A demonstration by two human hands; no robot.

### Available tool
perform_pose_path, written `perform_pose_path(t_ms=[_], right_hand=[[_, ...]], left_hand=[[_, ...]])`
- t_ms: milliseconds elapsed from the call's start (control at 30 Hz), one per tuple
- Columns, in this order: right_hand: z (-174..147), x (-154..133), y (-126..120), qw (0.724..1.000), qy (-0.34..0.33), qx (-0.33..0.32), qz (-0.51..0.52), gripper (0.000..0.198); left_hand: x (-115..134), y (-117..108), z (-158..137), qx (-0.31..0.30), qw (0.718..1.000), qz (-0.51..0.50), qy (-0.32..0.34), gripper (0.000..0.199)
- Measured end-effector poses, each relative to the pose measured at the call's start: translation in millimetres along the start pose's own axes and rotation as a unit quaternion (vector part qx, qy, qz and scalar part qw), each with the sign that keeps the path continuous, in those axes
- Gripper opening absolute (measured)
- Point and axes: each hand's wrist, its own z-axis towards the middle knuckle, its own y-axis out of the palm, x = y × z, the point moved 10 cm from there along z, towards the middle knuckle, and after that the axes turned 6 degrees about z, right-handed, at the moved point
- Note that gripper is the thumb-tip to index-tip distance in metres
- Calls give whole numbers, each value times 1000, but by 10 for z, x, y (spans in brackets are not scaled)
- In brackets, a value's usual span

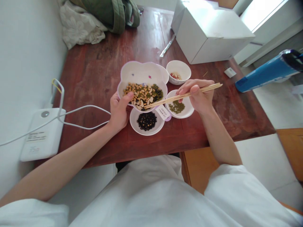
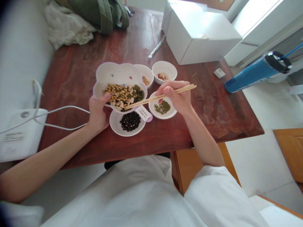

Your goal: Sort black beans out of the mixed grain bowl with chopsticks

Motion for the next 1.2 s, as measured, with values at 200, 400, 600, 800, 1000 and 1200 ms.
perform_pose_path(t_ms=[200,400,600,800,1000,1200], right_hand=[[-2,40,-24,1000,8,-7,-2,49],[-4,99,-75,1000,14,-10,-18,51],[-7,97,-51,1000,3,-24,-4,46],[9,54,-51,1000,-11,-18,-15,47],[9,55,-40,999,-18,-26,-9,44],[0,82,-55,999,-5,-25,-19,44]], left_hand=[[11,4,-8,-2,1000,0,-1,34],[35,19,-14,-1,1000,-6,-2,35],[25,16,-12,0,1000,-9,-12,41],[10,23,-15,-11,1000,-16,-9,40],[29,20,-10,-13,1000,-1,0,39],[23,28,-8,-14,1000,-3,-9,41]])
